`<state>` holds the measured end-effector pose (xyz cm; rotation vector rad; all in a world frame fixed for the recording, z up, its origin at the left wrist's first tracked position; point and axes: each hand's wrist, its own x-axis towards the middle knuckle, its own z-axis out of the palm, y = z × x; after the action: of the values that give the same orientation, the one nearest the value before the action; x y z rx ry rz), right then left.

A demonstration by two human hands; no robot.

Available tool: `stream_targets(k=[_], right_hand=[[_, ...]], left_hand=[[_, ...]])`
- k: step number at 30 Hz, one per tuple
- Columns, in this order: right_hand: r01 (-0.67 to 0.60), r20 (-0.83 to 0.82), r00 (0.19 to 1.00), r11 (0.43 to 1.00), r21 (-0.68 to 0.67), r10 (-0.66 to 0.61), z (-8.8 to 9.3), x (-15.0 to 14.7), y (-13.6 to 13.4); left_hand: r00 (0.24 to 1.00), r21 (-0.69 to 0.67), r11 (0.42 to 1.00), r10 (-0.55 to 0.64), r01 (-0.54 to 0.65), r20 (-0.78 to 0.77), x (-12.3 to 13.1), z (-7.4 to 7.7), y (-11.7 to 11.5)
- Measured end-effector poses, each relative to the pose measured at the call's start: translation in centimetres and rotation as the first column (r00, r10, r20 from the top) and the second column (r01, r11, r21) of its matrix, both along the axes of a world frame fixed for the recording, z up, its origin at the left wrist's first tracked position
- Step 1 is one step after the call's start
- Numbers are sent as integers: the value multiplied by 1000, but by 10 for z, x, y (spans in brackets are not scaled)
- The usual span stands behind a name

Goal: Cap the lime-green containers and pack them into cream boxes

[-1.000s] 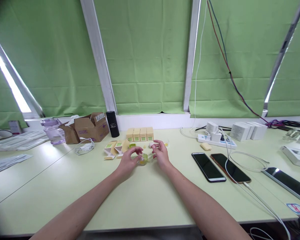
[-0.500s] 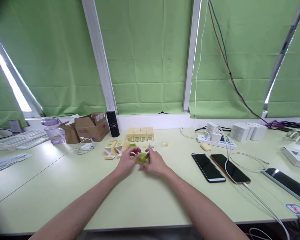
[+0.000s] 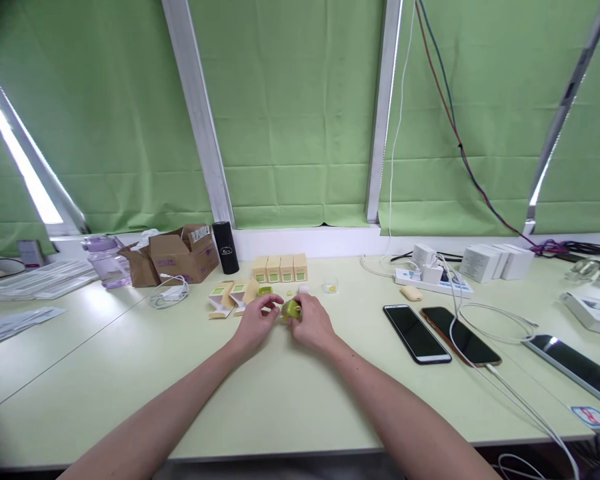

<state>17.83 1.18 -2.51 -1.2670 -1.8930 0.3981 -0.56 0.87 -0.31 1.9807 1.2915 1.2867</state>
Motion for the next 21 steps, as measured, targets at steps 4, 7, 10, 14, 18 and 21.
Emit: stream_targets(k=[4, 7, 10, 14, 18, 21], right_hand=[[-62, -106, 992, 995, 79, 70, 1, 2, 2], [-95, -147, 983, 992, 83, 106, -1, 3, 3], [-116, -159, 979, 991, 66, 125, -2, 3, 3], [-137, -145, 979, 988, 71, 146, -1, 5, 4], [-155, -105, 982, 987, 50, 160, 0, 5, 3], [-160, -85, 983, 986, 44, 163, -1, 6, 2]], left_hand=[[1000, -7, 1000, -22, 22, 0, 1, -2, 1], [1000, -13, 1000, -19, 19, -8, 1, -3, 2], [1000, -15, 1000, -17, 16, -16, 0, -2, 2], [999, -4, 1000, -12, 11, -53, -1, -2, 2], [993, 9, 1000, 10, -9, -118, -2, -3, 2], [988, 5, 1000, 24, -24, -155, -2, -5, 3]])
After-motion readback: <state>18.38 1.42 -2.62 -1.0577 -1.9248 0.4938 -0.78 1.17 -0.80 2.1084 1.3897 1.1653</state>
